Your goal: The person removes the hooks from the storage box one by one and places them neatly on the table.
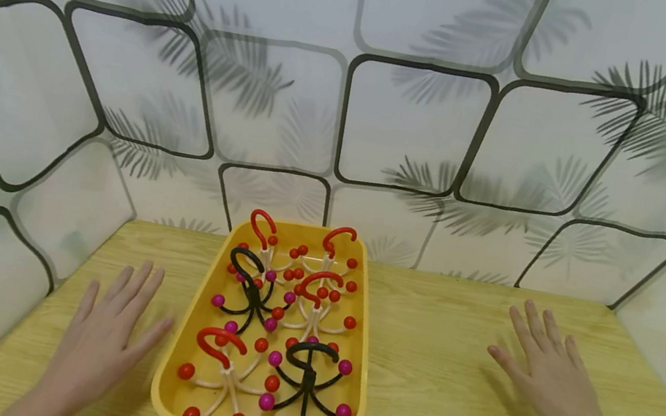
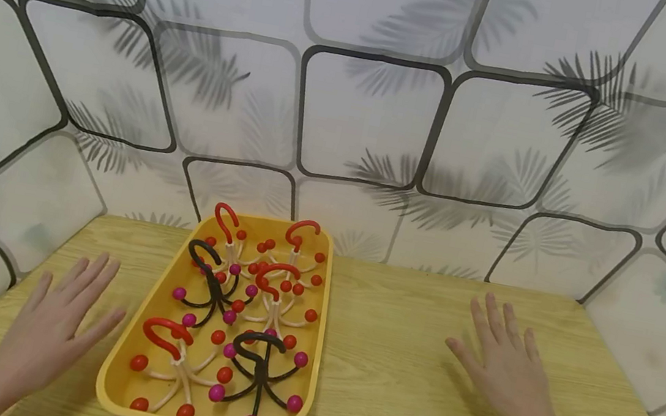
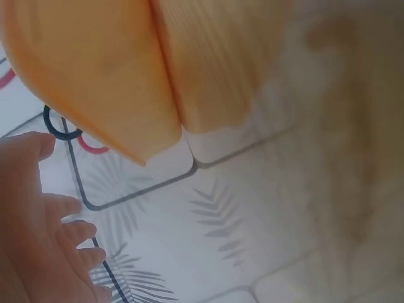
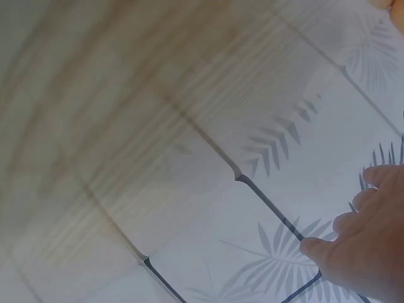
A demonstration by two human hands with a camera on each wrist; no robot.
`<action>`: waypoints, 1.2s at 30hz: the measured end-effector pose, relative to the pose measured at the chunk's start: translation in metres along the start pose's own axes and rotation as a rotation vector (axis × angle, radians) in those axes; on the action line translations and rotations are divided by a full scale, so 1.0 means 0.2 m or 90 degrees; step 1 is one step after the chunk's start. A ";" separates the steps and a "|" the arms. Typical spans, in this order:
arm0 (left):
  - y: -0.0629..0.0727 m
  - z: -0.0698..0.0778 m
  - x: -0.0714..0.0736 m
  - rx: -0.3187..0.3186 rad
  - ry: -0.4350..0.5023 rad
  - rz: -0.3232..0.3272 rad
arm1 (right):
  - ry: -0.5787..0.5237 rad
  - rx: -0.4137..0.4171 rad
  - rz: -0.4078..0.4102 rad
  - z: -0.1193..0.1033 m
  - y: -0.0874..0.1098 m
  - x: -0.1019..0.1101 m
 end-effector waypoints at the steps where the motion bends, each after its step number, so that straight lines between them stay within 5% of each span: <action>1: 0.01 0.01 0.01 0.005 0.008 -0.001 | -0.002 0.001 0.000 0.00 0.00 0.00; 6: 0.08 0.04 0.03 0.070 0.099 -0.016 | -0.012 0.015 -0.004 -0.02 0.00 -0.01; 14: 0.21 0.05 0.02 0.266 0.378 -0.055 | -0.080 0.028 -0.004 -0.07 -0.04 -0.02; 22: 0.27 0.11 -0.07 0.377 0.579 -0.080 | -0.246 0.103 0.079 -0.36 -0.11 0.02; 27: 0.28 0.14 -0.09 0.430 0.594 -0.121 | -0.385 0.167 0.096 -0.61 -0.15 0.03; 31: 0.29 0.15 -0.10 0.461 0.579 -0.164 | -0.525 0.187 0.014 -0.77 -0.19 0.00; 36: 0.30 0.16 -0.12 0.461 0.584 -0.176 | -0.594 0.213 -0.072 -0.91 -0.22 -0.06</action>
Point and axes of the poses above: each hand's wrist, its own y-axis away from the middle knuckle, its own x-axis out of the back of the hand, z = x × y, the point moved 3 cm from there along -y, towards the middle knuckle, and after that the axes turned 10 degrees about z, right-handed, at the moved point
